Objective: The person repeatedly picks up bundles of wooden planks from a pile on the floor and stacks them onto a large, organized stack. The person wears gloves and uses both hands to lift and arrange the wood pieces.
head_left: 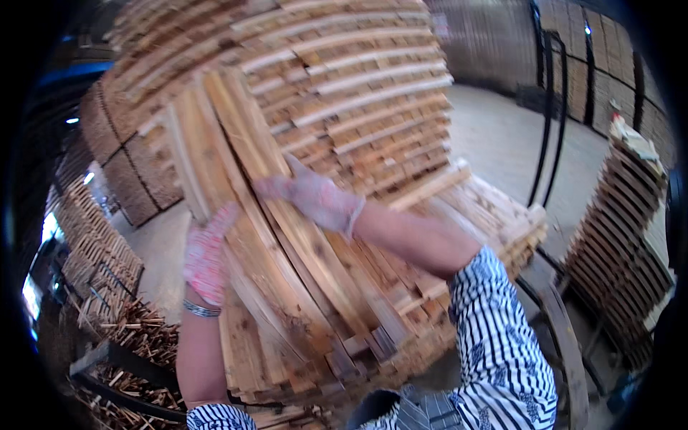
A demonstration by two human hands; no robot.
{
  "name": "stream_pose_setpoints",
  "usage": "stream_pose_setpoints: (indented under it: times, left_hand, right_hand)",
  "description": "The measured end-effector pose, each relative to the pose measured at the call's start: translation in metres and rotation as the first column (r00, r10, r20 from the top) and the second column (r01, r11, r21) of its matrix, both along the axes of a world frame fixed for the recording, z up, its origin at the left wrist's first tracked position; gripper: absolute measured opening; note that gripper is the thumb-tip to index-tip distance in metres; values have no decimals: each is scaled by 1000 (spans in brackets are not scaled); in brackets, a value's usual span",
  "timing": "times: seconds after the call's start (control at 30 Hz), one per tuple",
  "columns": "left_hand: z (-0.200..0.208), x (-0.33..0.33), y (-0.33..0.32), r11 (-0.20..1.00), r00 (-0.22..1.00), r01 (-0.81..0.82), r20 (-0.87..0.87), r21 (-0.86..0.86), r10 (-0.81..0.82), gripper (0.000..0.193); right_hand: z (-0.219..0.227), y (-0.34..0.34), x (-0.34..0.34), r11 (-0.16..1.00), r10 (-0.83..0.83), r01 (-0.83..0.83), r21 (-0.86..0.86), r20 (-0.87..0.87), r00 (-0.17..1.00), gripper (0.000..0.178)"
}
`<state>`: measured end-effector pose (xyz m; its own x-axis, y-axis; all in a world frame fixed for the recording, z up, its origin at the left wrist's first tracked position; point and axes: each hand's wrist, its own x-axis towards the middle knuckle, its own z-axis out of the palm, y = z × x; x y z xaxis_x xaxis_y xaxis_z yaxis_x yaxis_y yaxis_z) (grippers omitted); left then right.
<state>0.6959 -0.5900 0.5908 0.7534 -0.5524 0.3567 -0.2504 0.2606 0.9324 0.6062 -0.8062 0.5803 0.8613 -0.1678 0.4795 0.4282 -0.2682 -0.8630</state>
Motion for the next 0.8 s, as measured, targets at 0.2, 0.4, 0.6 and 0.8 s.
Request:
stream_pose_setpoints:
  times: [0.2,0.4,0.6,0.8]
  left_hand:
    - [-13,-71,-51,980,935,193,-295,-41,-197,56]
    - [-43,-147,-144,945,891,272,-417,180,-177,67]
    - [-82,-183,-267,905,896,312,-406,290,-179,71]
    - [-168,-170,-360,837,744,486,-621,251,-246,64]
  right_hand:
    - [5,-45,-85,974,219,-204,98,-175,960,65]
    - [-27,-125,-147,939,119,42,341,-438,891,61]
    - [-37,-237,-221,982,-104,178,66,-596,796,72]
    - [-141,-388,-240,597,-765,193,-778,-481,428,99]
